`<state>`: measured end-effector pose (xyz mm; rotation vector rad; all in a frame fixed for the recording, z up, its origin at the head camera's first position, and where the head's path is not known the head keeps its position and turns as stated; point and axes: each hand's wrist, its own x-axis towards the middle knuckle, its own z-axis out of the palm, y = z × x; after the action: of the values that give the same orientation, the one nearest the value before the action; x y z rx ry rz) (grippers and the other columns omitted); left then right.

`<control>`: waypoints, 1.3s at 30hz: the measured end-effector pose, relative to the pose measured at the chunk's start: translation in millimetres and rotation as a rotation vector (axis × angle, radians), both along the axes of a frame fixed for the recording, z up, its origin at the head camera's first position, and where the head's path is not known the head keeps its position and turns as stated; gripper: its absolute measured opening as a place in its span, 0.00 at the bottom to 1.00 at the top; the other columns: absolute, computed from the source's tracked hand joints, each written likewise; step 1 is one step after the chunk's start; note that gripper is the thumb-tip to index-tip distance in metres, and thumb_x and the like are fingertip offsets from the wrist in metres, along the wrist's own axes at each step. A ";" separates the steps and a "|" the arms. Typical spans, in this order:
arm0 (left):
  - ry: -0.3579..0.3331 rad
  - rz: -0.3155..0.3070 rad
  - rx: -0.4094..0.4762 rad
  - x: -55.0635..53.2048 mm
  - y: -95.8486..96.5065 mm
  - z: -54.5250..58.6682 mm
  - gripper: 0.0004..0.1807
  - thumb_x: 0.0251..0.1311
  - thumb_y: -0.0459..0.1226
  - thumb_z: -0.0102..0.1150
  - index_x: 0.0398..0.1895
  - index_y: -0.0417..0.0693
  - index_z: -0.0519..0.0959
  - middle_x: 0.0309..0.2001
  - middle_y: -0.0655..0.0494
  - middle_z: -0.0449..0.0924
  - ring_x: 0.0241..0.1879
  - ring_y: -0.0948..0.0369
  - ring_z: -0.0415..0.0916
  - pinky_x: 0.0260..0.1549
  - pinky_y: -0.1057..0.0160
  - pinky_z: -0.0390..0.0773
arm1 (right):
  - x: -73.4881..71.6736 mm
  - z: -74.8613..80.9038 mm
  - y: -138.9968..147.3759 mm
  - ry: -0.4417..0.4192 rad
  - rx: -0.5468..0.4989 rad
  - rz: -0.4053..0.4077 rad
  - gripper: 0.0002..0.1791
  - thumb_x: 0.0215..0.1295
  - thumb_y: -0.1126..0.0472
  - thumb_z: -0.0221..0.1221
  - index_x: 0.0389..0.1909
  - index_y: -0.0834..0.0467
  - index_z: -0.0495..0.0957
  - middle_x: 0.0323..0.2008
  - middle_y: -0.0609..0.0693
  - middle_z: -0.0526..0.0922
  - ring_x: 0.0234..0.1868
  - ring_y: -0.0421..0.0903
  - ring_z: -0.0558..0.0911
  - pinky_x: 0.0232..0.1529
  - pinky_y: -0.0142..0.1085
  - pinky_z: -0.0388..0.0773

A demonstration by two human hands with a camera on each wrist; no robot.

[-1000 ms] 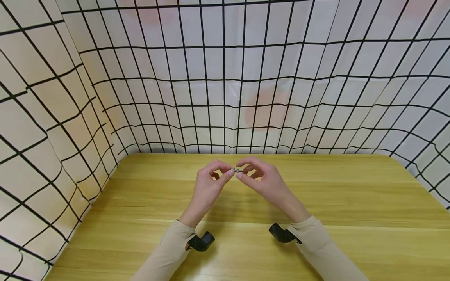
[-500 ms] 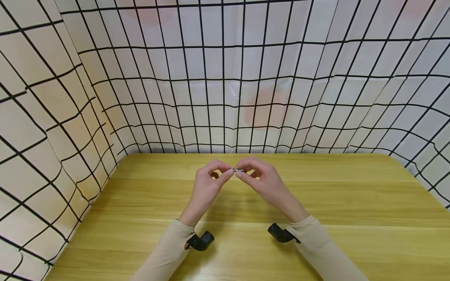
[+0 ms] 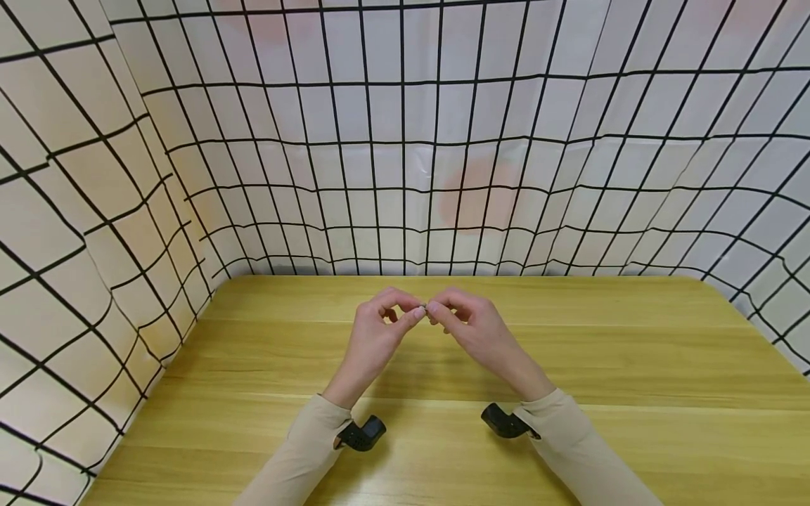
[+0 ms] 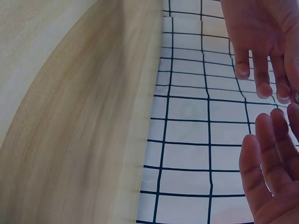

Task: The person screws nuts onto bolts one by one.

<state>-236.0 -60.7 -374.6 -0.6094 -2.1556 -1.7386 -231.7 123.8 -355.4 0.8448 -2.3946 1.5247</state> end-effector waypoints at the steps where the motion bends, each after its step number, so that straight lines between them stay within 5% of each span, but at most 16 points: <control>1: 0.001 0.002 0.001 0.0 -0.1 0.0 0.03 0.61 0.36 0.67 0.34 0.47 0.86 0.33 0.61 0.81 0.38 0.62 0.74 0.37 0.58 0.68 | -2.7 -3.4 1.1 -0.006 0.002 -0.002 0.09 0.75 0.61 0.54 0.35 0.54 0.81 0.34 0.49 0.80 0.37 0.46 0.76 0.35 0.38 0.77; 7: 0.000 0.027 0.011 -0.2 -1.4 2.0 0.03 0.61 0.36 0.67 0.35 0.46 0.86 0.33 0.60 0.80 0.38 0.62 0.74 0.37 0.57 0.68 | -11.8 -13.7 5.9 -0.025 0.013 -0.038 0.10 0.74 0.50 0.55 0.42 0.49 0.82 0.38 0.44 0.82 0.39 0.43 0.79 0.37 0.42 0.78; 13: -0.015 0.035 0.027 0.4 -0.8 3.1 0.04 0.61 0.36 0.67 0.34 0.45 0.85 0.33 0.57 0.81 0.38 0.60 0.73 0.37 0.57 0.68 | -10.2 -11.0 6.0 0.035 -0.008 -0.026 0.13 0.66 0.59 0.64 0.51 0.49 0.79 0.49 0.42 0.80 0.43 0.42 0.80 0.40 0.40 0.77; 20: -0.017 0.030 0.026 -0.1 -0.1 3.5 0.03 0.62 0.35 0.66 0.34 0.45 0.85 0.33 0.56 0.81 0.38 0.59 0.73 0.37 0.56 0.67 | -11.5 -10.8 5.9 0.100 -0.029 -0.005 0.10 0.65 0.62 0.65 0.45 0.48 0.81 0.48 0.40 0.78 0.41 0.42 0.80 0.37 0.39 0.78; 30: -0.014 0.038 0.003 -0.1 -1.2 2.7 0.02 0.62 0.36 0.66 0.33 0.47 0.86 0.32 0.60 0.81 0.37 0.61 0.74 0.37 0.57 0.68 | -13.1 -15.0 5.0 0.079 -0.016 -0.017 0.07 0.67 0.61 0.64 0.43 0.48 0.81 0.46 0.40 0.80 0.42 0.42 0.79 0.37 0.40 0.77; 39: -0.003 0.022 -0.001 1.4 -0.3 3.8 0.02 0.61 0.35 0.67 0.35 0.47 0.86 0.33 0.61 0.80 0.38 0.62 0.74 0.38 0.58 0.68 | 3.1 4.5 -2.1 0.054 -0.004 -0.029 0.04 0.69 0.67 0.59 0.39 0.58 0.82 0.43 0.49 0.81 0.39 0.44 0.77 0.35 0.40 0.75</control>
<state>-234.6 -61.0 -370.8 -0.5819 -2.1571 -1.7287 -228.6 121.6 -350.9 0.8354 -2.3543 1.4766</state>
